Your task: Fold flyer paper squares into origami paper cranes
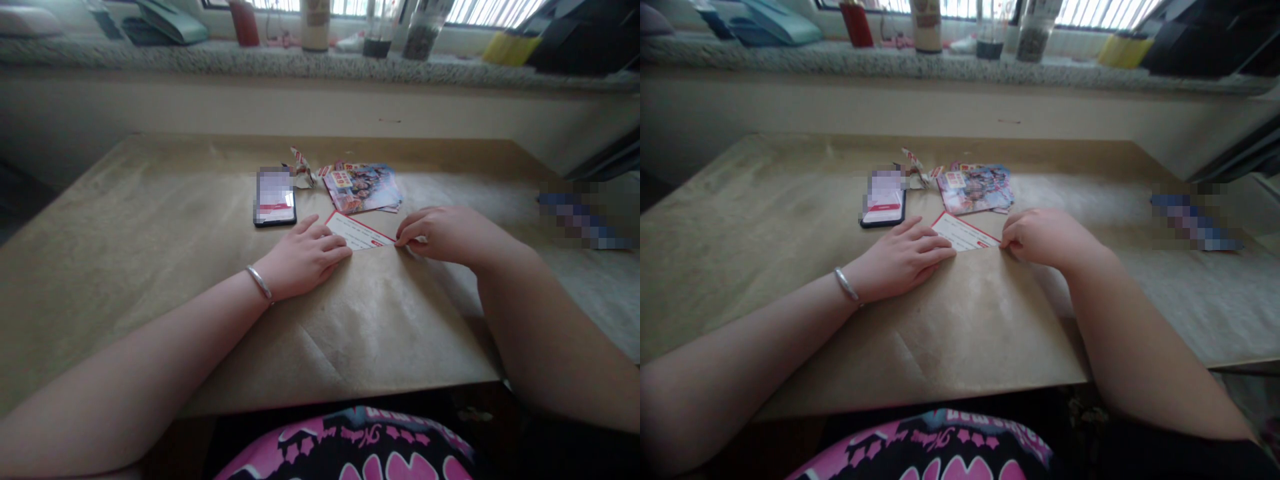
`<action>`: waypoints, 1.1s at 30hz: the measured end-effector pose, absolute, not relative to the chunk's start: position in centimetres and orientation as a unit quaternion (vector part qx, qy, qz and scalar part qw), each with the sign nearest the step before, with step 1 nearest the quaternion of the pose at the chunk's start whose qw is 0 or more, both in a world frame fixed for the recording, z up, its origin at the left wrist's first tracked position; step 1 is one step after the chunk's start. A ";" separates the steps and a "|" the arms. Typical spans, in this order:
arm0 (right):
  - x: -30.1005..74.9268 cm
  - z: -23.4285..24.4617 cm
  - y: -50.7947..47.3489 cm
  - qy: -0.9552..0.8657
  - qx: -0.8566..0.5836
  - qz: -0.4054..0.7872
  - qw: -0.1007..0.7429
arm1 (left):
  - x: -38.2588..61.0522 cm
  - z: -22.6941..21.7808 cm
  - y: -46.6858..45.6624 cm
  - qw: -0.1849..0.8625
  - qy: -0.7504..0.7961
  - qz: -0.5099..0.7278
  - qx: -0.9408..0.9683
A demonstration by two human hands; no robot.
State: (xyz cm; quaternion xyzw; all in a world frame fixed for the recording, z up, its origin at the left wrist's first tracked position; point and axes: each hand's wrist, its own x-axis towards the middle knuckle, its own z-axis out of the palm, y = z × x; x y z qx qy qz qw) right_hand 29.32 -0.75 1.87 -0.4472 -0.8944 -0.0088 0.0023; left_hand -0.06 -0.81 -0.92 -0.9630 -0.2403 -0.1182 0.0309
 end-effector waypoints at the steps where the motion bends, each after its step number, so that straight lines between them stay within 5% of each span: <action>1: 29.4 1.9 -0.7 -0.892 -0.452 -0.011 -0.004 | -0.1 -0.9 -0.8 0.032 -0.241 -0.116 -0.963; 10: 29.0 2.7 -1.1 -0.866 -0.494 -0.051 -0.062 | -0.2 -0.8 -0.9 0.043 -0.239 -0.114 -0.963; 17: 26.9 1.2 -1.0 -0.902 -0.414 -0.018 0.120 | 0.1 -0.5 -1.0 0.042 -0.236 -0.112 -0.964; 33: 24.3 -0.7 -0.9 -0.937 -0.296 0.010 0.184 | -0.1 -0.4 -0.5 0.076 -0.212 -0.110 -0.968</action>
